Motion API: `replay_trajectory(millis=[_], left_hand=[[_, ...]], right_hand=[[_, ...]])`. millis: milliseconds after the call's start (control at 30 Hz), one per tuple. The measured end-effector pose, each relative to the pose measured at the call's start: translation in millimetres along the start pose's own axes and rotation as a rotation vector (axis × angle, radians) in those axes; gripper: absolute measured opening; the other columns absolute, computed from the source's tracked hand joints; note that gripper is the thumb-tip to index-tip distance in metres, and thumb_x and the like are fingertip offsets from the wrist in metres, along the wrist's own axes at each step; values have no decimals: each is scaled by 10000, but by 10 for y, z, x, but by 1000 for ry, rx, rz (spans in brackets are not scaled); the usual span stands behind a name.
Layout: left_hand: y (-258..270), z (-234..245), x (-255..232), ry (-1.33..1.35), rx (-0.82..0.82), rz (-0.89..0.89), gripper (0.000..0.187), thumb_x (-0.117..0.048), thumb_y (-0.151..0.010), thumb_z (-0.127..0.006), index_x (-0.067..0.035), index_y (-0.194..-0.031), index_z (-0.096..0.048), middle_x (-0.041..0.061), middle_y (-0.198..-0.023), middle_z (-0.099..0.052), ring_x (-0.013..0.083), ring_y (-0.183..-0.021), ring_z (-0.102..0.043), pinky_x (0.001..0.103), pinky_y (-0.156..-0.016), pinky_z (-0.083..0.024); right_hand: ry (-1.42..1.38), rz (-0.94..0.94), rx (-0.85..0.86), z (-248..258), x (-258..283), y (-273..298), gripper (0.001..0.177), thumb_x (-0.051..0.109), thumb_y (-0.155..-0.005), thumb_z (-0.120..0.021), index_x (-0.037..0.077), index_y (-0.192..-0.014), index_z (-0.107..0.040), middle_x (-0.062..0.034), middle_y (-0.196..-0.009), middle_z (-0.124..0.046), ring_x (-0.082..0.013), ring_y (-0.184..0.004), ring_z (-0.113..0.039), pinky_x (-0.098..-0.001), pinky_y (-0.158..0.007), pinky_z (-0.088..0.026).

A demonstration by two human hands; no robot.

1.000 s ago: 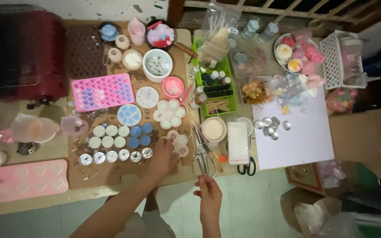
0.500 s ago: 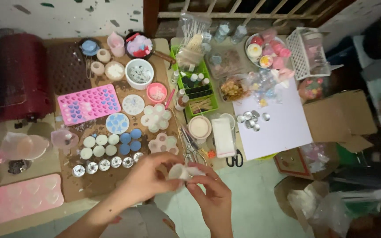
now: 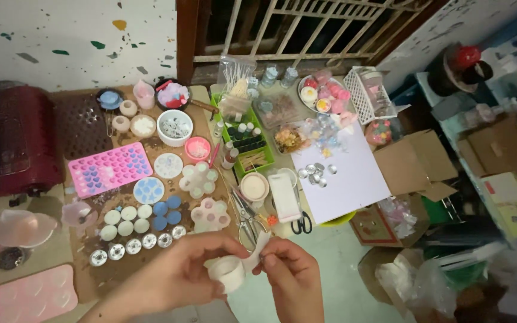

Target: Preparing candle wicks by cutting them to size and adhering them to the bottom of metal tins

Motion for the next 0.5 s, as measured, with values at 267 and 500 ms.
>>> replay_trajectory(millis=[267,500], left_hand=[[-5,-85,-16,35,-87,-69,533,166,-721,-606,40,-1232,-696,138,-1049,-717,205,-823,-648,340,-659,-614],[-31,-155,-24,29,-148,-31,547,149,-717,-589,24,-1236,-706,142,-1119,-747,209,-892,-661,331,-673,-635]], right_hand=[[-32,92,28,-163,115,15,74,-109,-867,-636,-108,-914,-694,-188,-936,-644,-285,-817,-581,-405,-750,-507],[107,196,-19,-217,210,52,60,-95,-863,-652,-97,-903,-697,-189,-1017,-650,-272,-842,-592,-395,-767,-517]])
Point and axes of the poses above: each hand's wrist, its own y-axis away from the middle knuckle, its own z-axis out of the back of the hand, x = y × z, the point moved 4 cm from there along -y, towards the middle knuckle
